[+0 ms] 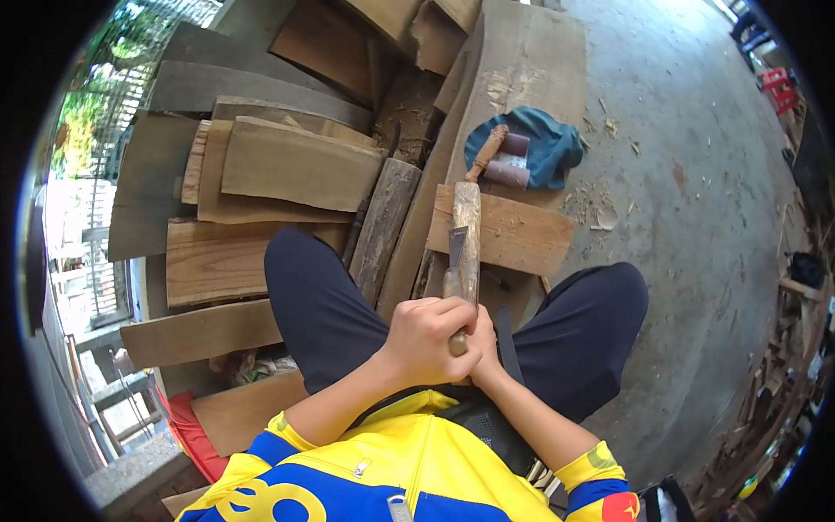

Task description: Carving a piece of wood using a chisel and a wooden mallet.

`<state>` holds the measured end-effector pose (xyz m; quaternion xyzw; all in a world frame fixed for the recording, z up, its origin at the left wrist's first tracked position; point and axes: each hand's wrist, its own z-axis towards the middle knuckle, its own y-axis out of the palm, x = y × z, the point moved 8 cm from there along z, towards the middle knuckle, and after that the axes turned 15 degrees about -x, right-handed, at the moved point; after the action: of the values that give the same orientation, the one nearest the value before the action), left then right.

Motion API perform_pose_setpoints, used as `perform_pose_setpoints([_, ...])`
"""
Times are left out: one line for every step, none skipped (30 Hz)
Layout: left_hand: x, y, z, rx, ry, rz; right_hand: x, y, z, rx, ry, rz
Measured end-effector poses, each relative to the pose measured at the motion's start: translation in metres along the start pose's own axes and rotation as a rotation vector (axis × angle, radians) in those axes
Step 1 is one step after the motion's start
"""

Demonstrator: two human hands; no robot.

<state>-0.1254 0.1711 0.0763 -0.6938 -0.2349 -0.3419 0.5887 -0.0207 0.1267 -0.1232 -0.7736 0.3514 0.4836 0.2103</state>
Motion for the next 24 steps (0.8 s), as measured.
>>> perform_pose_setpoints([0.004,-0.005,-0.006,-0.002,0.016,-0.010,-0.010,0.001,-0.002,0.006,0.006,0.010])
perform_pose_setpoints([-0.002,-0.003,-0.005,-0.009,0.019,-0.008,-0.014,0.002,0.000,-0.009,0.097,0.017])
perform_pose_setpoints([-0.013,0.006,-0.004,-0.048,0.042,0.048,-0.017,0.004,-0.001,-0.025,0.187,0.024])
perform_pose_setpoints([-0.024,0.015,-0.002,-0.086,0.065,0.106,-0.035,0.004,0.000,-0.017,0.066,0.015])
perform_pose_setpoints([-0.032,0.015,0.005,-0.073,0.074,0.119,-0.038,0.006,0.001,-0.013,0.061,0.016])
perform_pose_setpoints([-0.031,0.015,0.002,-0.072,0.078,0.123,-0.043,0.007,0.000,0.004,0.028,0.019])
perform_pose_setpoints([-0.026,0.012,0.003,-0.066,0.071,0.078,-0.042,0.005,0.001,0.031,0.001,0.018])
perform_pose_setpoints([-0.015,0.007,0.000,-0.060,0.057,0.032,-0.051,0.005,-0.003,0.071,-0.244,-0.006])
perform_pose_setpoints([-0.004,0.002,-0.001,-0.047,0.060,-0.001,-0.042,0.002,-0.006,0.075,-0.239,-0.011])
perform_pose_setpoints([-0.005,0.004,-0.002,-0.045,0.054,-0.005,-0.032,0.004,-0.006,0.047,-0.074,-0.015])
perform_pose_setpoints([-0.015,0.006,0.001,-0.050,0.031,0.033,-0.026,0.005,-0.005,0.019,0.087,-0.020])
perform_pose_setpoints([-0.026,0.010,0.005,-0.057,0.007,0.071,-0.038,0.005,-0.006,0.043,0.030,0.027])
perform_pose_setpoints([-0.041,0.009,0.010,-0.044,0.011,0.120,-0.042,0.012,-0.004,-0.023,0.254,0.139])
perform_pose_setpoints([-0.040,0.006,0.011,-0.046,0.017,0.122,-0.037,0.017,-0.006,-0.073,0.480,0.254])
perform_pose_setpoints([-0.036,0.001,0.011,-0.053,0.034,0.069,-0.036,0.014,-0.005,-0.045,0.444,0.257])
perform_pose_setpoints([-0.029,-0.006,0.011,-0.071,0.058,0.015,-0.041,0.005,-0.001,0.027,0.204,0.076])
perform_pose_setpoints([-0.017,-0.012,0.008,-0.095,0.079,-0.045,-0.038,0.000,-0.003,0.108,-0.021,-0.109])
perform_pose_setpoints([-0.016,-0.012,0.004,-0.099,0.074,-0.044,-0.027,0.000,-0.003,0.167,-0.135,-0.192])
perform_pose_setpoints([-0.024,-0.013,0.000,-0.088,0.052,-0.035,-0.033,0.006,-0.002,0.082,0.129,0.060])
perform_pose_setpoints([-0.037,-0.008,0.002,-0.095,0.021,0.037,-0.045,0.016,-0.008,-0.003,0.387,0.307])
perform_pose_setpoints([-0.050,-0.004,0.009,-0.077,0.011,0.048,-0.039,0.017,-0.007,0.001,0.379,0.293])
perform_pose_setpoints([-0.054,-0.006,0.018,-0.062,0.000,0.057,-0.039,0.017,-0.007,0.005,0.374,0.297])
perform_pose_setpoints([-0.055,-0.007,0.022,-0.067,-0.005,0.033,-0.039,0.018,-0.006,0.004,0.380,0.300])
perform_pose_setpoints([-0.050,-0.008,0.019,-0.085,0.011,0.017,-0.040,0.018,-0.005,0.001,0.387,0.302])
